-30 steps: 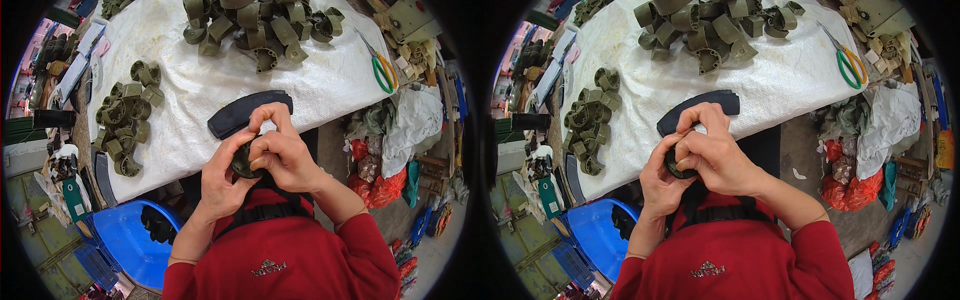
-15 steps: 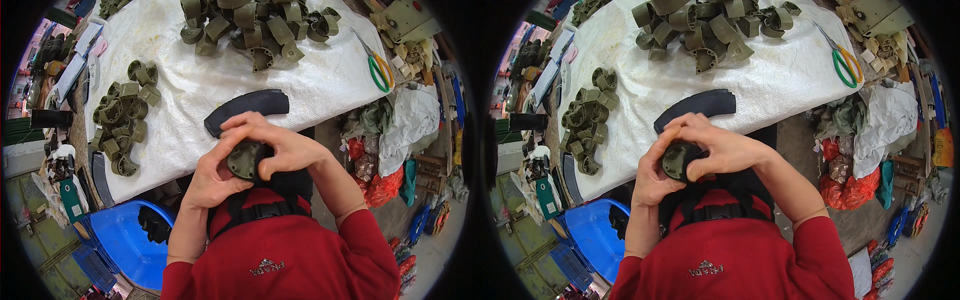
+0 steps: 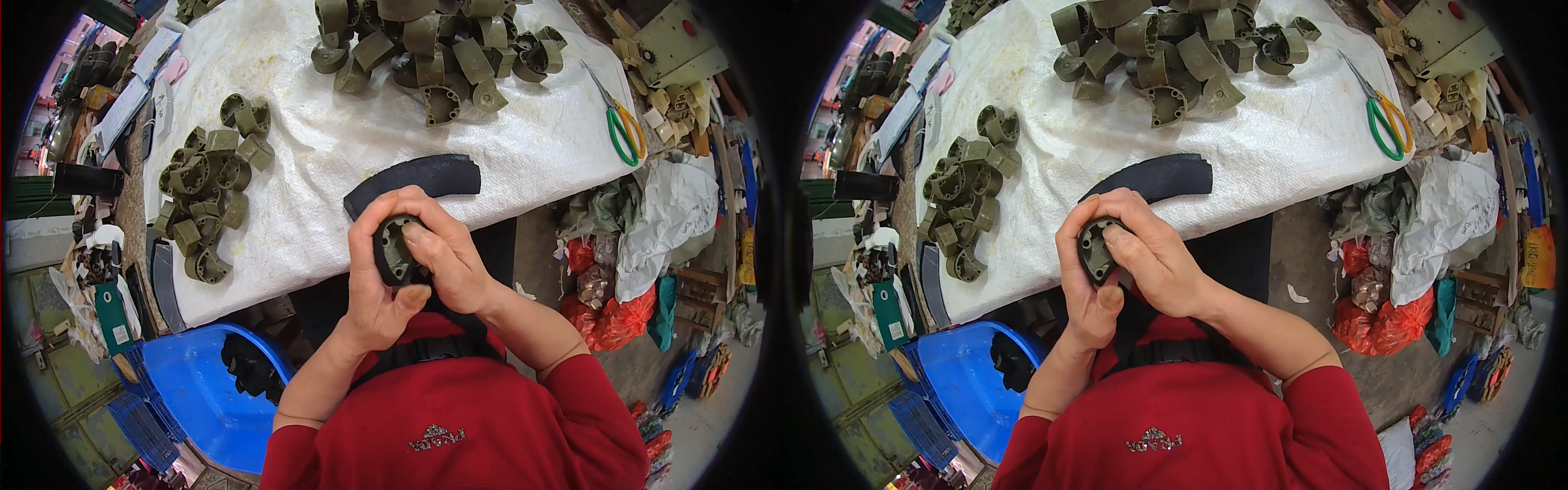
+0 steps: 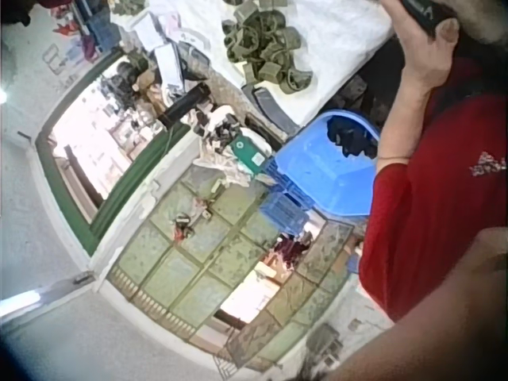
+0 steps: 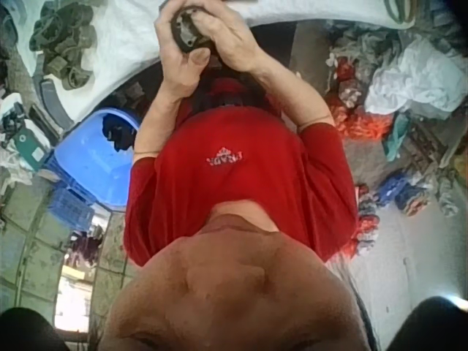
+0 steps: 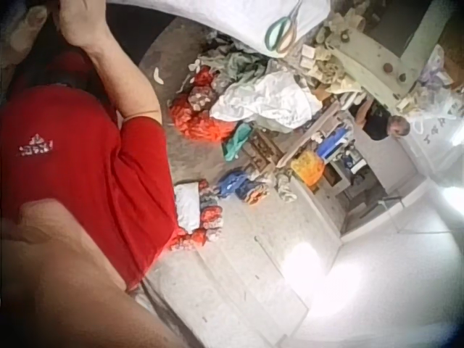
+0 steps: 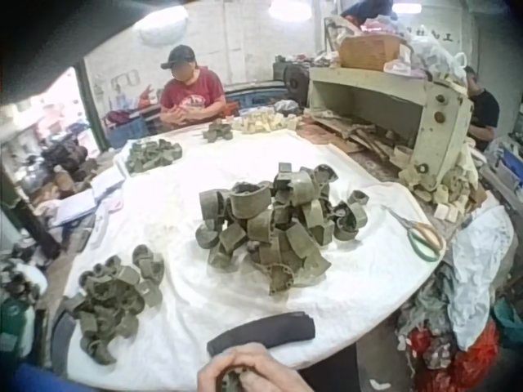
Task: The person attaches adhesive strips to plastic components by wrapping each strip around a component and pressing it into place by hand.
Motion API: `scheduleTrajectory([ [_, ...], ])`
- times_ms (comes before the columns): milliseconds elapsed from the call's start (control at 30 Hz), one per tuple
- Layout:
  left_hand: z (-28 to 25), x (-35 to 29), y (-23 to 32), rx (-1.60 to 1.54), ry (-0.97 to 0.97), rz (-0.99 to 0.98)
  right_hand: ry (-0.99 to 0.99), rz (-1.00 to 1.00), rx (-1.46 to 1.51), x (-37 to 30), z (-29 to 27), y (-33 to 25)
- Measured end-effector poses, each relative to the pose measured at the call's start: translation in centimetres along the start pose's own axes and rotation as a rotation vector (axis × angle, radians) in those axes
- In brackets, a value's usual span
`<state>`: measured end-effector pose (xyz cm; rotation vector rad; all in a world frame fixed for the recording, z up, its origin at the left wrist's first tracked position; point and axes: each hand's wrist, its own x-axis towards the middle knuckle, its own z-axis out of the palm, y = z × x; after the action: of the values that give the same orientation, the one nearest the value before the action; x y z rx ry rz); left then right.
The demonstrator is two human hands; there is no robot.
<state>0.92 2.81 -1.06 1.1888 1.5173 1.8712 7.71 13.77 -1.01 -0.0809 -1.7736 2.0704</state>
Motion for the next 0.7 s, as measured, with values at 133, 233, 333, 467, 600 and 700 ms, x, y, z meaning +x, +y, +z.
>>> scheduleTrajectory([
  [133, 0.3, -0.1, -0.4, -0.046, 0.249, -0.14, -0.022, -0.044, 0.005, 0.3, 0.2, 0.2],
  [233, 0.6, 0.3, 0.6, -0.572, 0.324, -0.256, -0.052, -0.11, -0.158, 0.3, 0.2, 0.0],
  [333, 0.7, 0.1, 0.1, -0.614, 0.35, -0.329, -0.045, -0.157, -0.354, 0.2, 0.3, 0.5],
  [467, 0.1, 0.0, 0.0, -0.633, 0.28, -0.35, -0.027, 0.032, -0.133, -0.4, -0.3, 0.6],
  [600, -0.6, 0.0, 0.1, -0.848, 0.117, -0.401, -0.077, 0.016, -0.086, 0.0, -1.4, 0.3],
  [700, -0.5, -0.1, -0.3, -0.802, 0.129, -0.432, -0.035, 0.137, 0.061, 0.5, -0.7, 0.2],
])
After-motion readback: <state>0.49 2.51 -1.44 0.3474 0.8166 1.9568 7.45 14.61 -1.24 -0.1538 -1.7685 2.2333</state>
